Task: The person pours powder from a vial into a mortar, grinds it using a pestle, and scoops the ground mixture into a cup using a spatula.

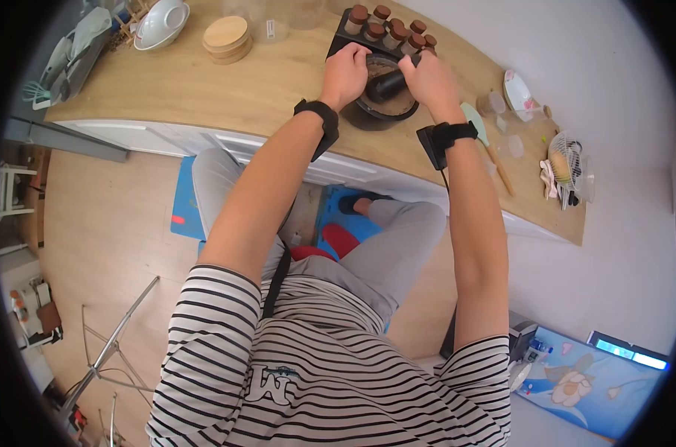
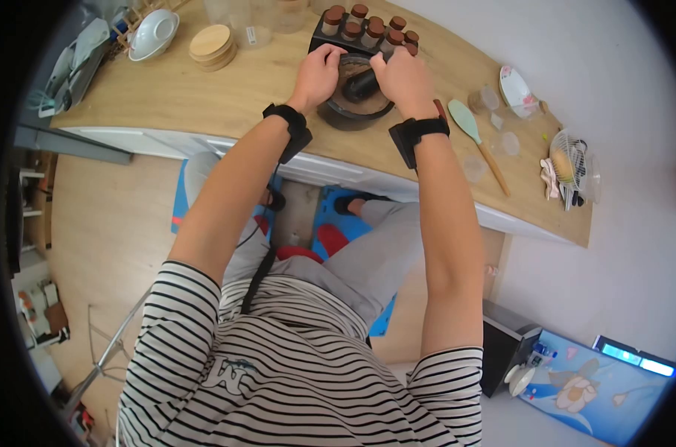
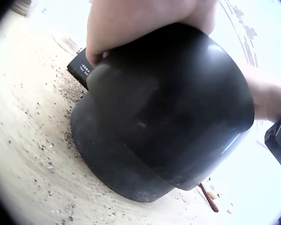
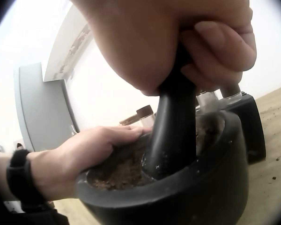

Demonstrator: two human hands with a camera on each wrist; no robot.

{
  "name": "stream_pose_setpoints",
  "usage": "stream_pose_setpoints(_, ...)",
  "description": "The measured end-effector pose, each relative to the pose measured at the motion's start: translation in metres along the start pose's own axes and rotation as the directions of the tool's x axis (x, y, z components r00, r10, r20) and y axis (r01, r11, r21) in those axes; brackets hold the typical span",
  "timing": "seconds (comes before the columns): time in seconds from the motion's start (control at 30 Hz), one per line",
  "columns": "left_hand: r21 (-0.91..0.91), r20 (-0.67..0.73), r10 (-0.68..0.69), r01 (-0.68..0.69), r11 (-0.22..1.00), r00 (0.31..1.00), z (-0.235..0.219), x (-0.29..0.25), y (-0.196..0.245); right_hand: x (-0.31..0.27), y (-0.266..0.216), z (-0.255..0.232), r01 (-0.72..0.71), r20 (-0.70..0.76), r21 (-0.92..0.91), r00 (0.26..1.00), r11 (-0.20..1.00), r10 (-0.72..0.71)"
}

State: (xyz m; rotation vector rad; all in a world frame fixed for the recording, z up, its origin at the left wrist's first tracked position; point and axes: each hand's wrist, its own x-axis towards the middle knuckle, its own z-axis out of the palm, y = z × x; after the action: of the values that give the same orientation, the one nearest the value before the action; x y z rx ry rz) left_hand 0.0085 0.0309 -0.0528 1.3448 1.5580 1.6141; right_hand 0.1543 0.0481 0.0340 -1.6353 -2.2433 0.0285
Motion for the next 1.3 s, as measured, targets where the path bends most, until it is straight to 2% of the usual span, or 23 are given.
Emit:
stream_pose_setpoints(0.03,0.006,-0.001,0.007,-0.007,1.0,1.0,0.0,0.002,0.001,-0.001,0.005,0.001,-0.075,0.068,-0.046,0.995,0.996,0.078)
stream_pose_setpoints(0.07,0.001,-0.004,0.018,-0.018,1.0,1.0,0.0,0.002,0.003,-0.008,0.0,-0.006,-0.071,0.056,-0.05,0.996,0.996,0.074)
stream_pose_setpoints(0.13,-0.015,0.023,-0.047,0.048,0.999,0.999,-0.001,0.002,0.005,-0.024,-0.01,-0.019,0.098,0.113,-0.082,0.99,0.992,-0.088)
stream_pose_setpoints(0.2,-0.003,0.024,-0.033,0.033,0.999,0.999,-0.001,0.003,0.005,-0.028,-0.013,-0.026,0.092,0.124,-0.037,0.989,0.995,-0.086)
stream_pose_setpoints(0.3,-0.003,0.012,-0.027,0.027,1.0,1.0,-0.002,0.0,0.003,-0.027,0.001,-0.027,0.014,-0.026,0.153,1.0,0.988,-0.01)
stream_pose_setpoints(0.33,-0.005,0.014,-0.036,0.036,0.999,0.999,-0.002,0.0,0.004,-0.026,0.006,-0.029,0.018,-0.025,0.152,1.0,0.988,-0.014)
stream_pose_setpoints(0.43,-0.024,0.021,-0.053,0.054,0.998,0.998,-0.001,0.002,0.005,-0.033,0.016,-0.032,0.104,-0.048,0.049,0.994,0.993,-0.101)
stream_pose_setpoints(0.5,-0.037,0.019,-0.069,0.069,0.997,0.997,-0.001,0.001,0.005,-0.045,0.018,-0.022,0.223,-0.126,-0.075,0.965,0.972,-0.231)
stream_pose_setpoints(0.6,-0.032,0.016,-0.116,0.116,0.993,0.993,-0.002,0.0,0.002,-0.066,-0.006,-0.018,0.238,-0.063,-0.097,0.968,0.966,-0.244)
stream_pose_setpoints(0.63,-0.041,-0.002,-0.099,0.098,0.994,0.995,-0.001,0.002,0.0,-0.064,-0.007,-0.01,0.349,-0.14,-0.152,0.918,0.925,-0.37)
stream_pose_setpoints(0.73,-0.042,-0.022,-0.032,0.031,0.999,0.999,0.003,0.001,-0.002,-0.043,-0.011,0.001,0.393,-0.175,-0.111,0.897,0.913,-0.407)
stream_pose_setpoints(0.77,-0.053,-0.017,-0.036,0.035,0.998,0.999,0.002,0.001,-0.002,-0.034,-0.013,0.001,0.305,-0.113,-0.083,0.943,0.949,-0.313)
stream_pose_setpoints(0.8,-0.063,-0.016,-0.039,0.038,0.997,0.999,0.001,0.002,-0.002,-0.027,-0.013,-0.001,0.306,-0.117,-0.083,0.942,0.949,-0.314)
stream_pose_setpoints(0.87,-0.045,-0.015,-0.05,0.05,0.998,0.999,0.0,0.001,0.002,-0.016,-0.015,-0.006,0.105,-0.002,-0.058,0.994,0.993,-0.106)
stream_pose_setpoints(0.9,-0.029,-0.011,-0.07,0.07,0.997,0.997,-0.001,0.001,0.004,-0.014,-0.019,-0.013,0.08,0.022,-0.027,0.997,0.996,-0.08)
stream_pose_setpoints(0.93,-0.027,-0.019,-0.068,0.068,0.997,0.997,-0.002,0.002,0.005,-0.009,-0.015,-0.012,0.088,0.021,-0.025,0.996,0.996,-0.087)
stream_pose_setpoints(1.0,-0.017,-0.02,-0.086,0.085,0.996,0.996,-0.002,0.0,0.005,-0.002,-0.01,-0.01,0.152,-0.109,0.114,0.984,0.982,-0.14)
stream_pose_setpoints(1.07,-0.01,-0.028,-0.07,0.07,0.998,0.997,-0.001,0.0,0.002,0.0,-0.008,-0.01,0.129,-0.121,0.156,0.986,0.979,-0.111)
stream_pose_setpoints(1.13,-0.045,-0.039,-0.052,0.05,0.998,0.998,0.002,0.003,-0.001,0.001,-0.015,-0.01,0.067,-0.14,0.021,0.988,0.998,-0.064)
stream_pose_setpoints(1.17,-0.051,-0.042,-0.051,0.048,0.998,0.998,0.002,0.003,-0.002,-0.004,-0.024,-0.011,0.087,-0.173,-0.062,0.98,0.994,-0.097)
stream_pose_setpoints(1.2,-0.052,-0.036,-0.051,0.049,0.997,0.998,0.002,0.003,-0.003,-0.006,-0.025,-0.006,0.082,-0.174,-0.063,0.981,0.995,-0.092)
stream_pose_setpoints(1.3,-0.073,-0.012,-0.049,0.048,0.996,0.999,0.001,0.003,-0.004,-0.02,-0.028,0.008,0.299,-0.201,-0.083,0.929,0.951,-0.31)
